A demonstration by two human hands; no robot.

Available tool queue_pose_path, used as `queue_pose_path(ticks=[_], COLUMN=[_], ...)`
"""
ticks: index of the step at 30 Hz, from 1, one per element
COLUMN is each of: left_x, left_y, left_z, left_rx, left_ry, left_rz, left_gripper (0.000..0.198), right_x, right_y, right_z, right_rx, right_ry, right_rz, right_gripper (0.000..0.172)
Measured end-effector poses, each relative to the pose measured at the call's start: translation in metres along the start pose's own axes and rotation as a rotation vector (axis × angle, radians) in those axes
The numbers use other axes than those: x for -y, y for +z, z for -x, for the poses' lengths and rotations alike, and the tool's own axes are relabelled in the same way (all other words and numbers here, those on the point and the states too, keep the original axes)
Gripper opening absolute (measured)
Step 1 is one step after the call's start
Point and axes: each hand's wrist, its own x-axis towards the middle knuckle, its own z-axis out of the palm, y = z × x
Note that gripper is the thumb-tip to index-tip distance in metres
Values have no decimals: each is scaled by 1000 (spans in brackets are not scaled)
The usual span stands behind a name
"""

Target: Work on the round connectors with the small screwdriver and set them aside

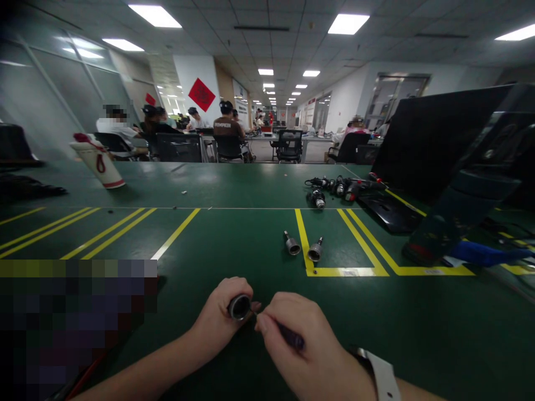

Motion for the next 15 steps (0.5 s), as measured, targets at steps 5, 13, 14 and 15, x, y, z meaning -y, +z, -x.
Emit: queue_pose_path(ticks=[5, 13, 14, 15], left_x=[-2, -1, -2, -4], left_y=[-2, 0, -1, -1], left_z=[-1, -1, -1, -1], left_rx=[-3, 9, 15, 19], left_ry=[-41, 16, 30, 39], left_rz=[82, -15, -34, -45], left_gripper=[22, 19, 19, 19], right_x=[-20, -5, -3, -2], right_y=[5, 1, 1, 1], right_z=[-3, 2, 2, 3], right_rx=[-53, -24, 5, 18], right_ry=[319, 27, -7, -17], right_rz=[-398, -33, 4, 12], right_gripper=[32, 28, 27, 28])
